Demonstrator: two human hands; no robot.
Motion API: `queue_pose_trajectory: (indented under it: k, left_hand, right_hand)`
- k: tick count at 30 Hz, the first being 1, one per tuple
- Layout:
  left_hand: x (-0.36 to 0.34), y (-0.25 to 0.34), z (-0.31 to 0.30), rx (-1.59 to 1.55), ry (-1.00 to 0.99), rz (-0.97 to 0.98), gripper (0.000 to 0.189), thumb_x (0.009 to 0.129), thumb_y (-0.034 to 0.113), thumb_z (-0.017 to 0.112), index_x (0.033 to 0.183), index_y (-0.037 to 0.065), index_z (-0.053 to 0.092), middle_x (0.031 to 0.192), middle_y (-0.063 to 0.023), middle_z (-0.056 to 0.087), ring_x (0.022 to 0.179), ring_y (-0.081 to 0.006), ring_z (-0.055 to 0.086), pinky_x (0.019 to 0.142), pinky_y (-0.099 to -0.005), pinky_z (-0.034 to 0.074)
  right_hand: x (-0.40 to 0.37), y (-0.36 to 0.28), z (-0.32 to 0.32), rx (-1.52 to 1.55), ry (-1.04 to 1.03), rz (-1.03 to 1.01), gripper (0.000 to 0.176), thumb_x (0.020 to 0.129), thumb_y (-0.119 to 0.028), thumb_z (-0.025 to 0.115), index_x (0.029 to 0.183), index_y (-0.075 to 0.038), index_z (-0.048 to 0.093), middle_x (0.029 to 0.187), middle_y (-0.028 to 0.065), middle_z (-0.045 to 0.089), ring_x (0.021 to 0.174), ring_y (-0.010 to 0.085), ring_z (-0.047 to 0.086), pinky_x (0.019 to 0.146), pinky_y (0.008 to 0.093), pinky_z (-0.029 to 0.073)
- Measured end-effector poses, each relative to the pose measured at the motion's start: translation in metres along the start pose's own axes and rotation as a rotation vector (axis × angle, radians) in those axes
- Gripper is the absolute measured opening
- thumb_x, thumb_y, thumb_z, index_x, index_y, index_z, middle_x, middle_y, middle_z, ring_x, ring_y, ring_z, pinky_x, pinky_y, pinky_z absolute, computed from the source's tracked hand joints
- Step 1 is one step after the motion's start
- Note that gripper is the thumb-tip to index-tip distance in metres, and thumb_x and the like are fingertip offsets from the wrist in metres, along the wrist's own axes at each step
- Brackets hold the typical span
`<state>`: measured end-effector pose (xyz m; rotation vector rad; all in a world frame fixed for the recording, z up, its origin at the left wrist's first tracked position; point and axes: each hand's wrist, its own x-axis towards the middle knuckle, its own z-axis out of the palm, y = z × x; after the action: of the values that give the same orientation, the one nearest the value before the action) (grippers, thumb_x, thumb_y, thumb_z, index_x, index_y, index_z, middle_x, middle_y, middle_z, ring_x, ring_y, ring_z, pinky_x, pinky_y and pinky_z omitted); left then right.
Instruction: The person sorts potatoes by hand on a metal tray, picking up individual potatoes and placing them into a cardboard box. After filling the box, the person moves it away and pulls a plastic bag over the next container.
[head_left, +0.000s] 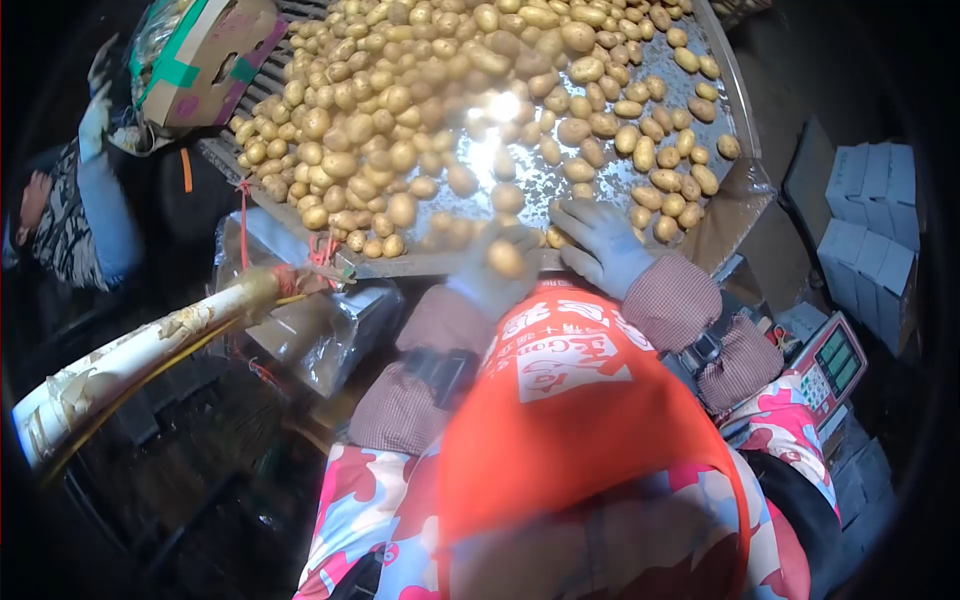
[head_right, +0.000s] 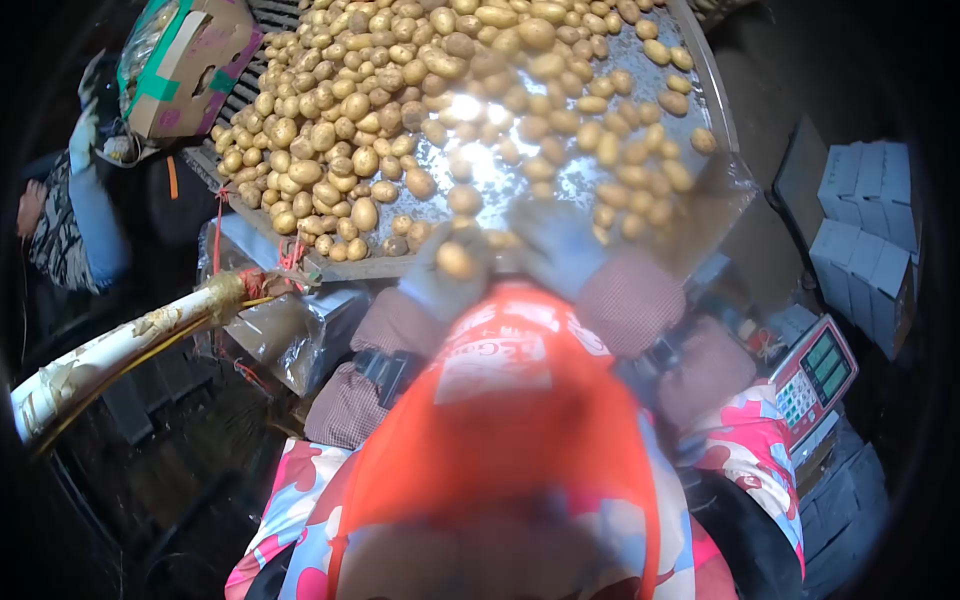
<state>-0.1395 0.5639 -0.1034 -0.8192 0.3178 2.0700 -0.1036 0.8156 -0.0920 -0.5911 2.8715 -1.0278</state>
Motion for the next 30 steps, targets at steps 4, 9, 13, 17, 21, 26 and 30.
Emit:
queue_pose_trajectory:
  k: [4, 9, 13, 17, 21, 26, 30]
  left_hand:
    - [-0.075, 0.016, -0.018, -0.049, 0.015, 0.189, 0.035, 0.099, 0.038, 0.058, 0.08, 0.01, 0.052, 0.08, -0.0021, 0.051, 0.071, -0.0174, 0.049, 0.061, -0.0299, 0.046]
    - [-0.205, 0.094, -0.122, -0.298, 0.548, 0.932, 0.032, 0.099, 0.039, 0.054, 0.116, 0.015, 0.064, 0.115, -0.0108, 0.067, 0.105, -0.0272, 0.064, 0.084, -0.037, 0.055]
    - [-0.268, 0.151, -0.195, 0.029, 0.975, 1.01, 0.049, 0.1, 0.041, 0.055, 0.133, 0.005, 0.056, 0.136, -0.017, 0.06, 0.121, -0.0307, 0.061, 0.1, -0.0435, 0.054]
    - [-0.218, 0.099, -0.101, 0.034, 0.553, 0.701, 0.051, 0.102, 0.042, 0.053, 0.134, 0.002, 0.056, 0.123, -0.0156, 0.069, 0.099, -0.0292, 0.072, 0.078, -0.0384, 0.064]
    - [-0.13, 0.062, -0.022, 0.385, 0.453, 0.295, 0.052, 0.104, 0.042, 0.052, 0.133, -0.001, 0.057, 0.113, -0.0176, 0.072, 0.075, -0.0213, 0.071, 0.059, -0.0274, 0.059]
    - [-0.064, 0.061, 0.018, 0.603, 0.332, 0.282, 0.058, 0.106, 0.047, 0.041, 0.136, 0.0, 0.053, 0.126, -0.0173, 0.065, 0.097, -0.0263, 0.065, 0.084, -0.0367, 0.051]
    - [-0.03, 0.079, 0.007, 0.614, 0.366, 0.212, 0.057, 0.106, 0.045, 0.039, 0.138, 0.0, 0.051, 0.127, -0.0185, 0.064, 0.106, -0.0305, 0.063, 0.089, -0.0406, 0.05]
  right_hand:
    - [0.023, 0.057, -0.016, -0.344, 0.102, -0.044, 0.055, 0.077, -0.022, 0.07, 0.13, -0.014, 0.059, 0.137, 0.0178, 0.053, 0.121, 0.038, 0.054, 0.103, 0.0497, 0.042]
    - [0.055, 0.097, -0.041, -0.534, 0.215, -0.001, 0.049, 0.076, -0.014, 0.071, 0.124, -0.019, 0.065, 0.133, 0.0163, 0.057, 0.12, 0.0369, 0.055, 0.103, 0.0513, 0.043]
    - [0.128, 0.056, -0.073, -0.506, 0.235, 0.432, 0.042, 0.077, -0.013, 0.071, 0.119, -0.018, 0.069, 0.13, 0.016, 0.059, 0.119, 0.0364, 0.056, 0.103, 0.0512, 0.043]
    - [0.205, 0.068, -0.037, -0.335, 0.298, -0.2, 0.043, 0.084, -0.019, 0.066, 0.126, -0.019, 0.064, 0.136, 0.0143, 0.058, 0.122, 0.0361, 0.055, 0.105, 0.0467, 0.043]
    - [0.216, 0.048, -0.054, -0.226, 0.05, 0.01, 0.046, 0.086, -0.022, 0.066, 0.132, -0.023, 0.059, 0.142, 0.0146, 0.052, 0.125, 0.0372, 0.054, 0.105, 0.0455, 0.044]
    - [0.113, 0.11, -0.06, -0.376, 0.281, 0.143, 0.046, 0.085, -0.035, 0.07, 0.127, -0.018, 0.063, 0.126, 0.0163, 0.058, 0.111, 0.0363, 0.058, 0.097, 0.0479, 0.047]
    - [0.08, 0.132, -0.109, -0.495, 0.162, 0.389, 0.044, 0.085, -0.036, 0.071, 0.123, -0.013, 0.066, 0.118, 0.0168, 0.064, 0.113, 0.0363, 0.06, 0.097, 0.0449, 0.048]
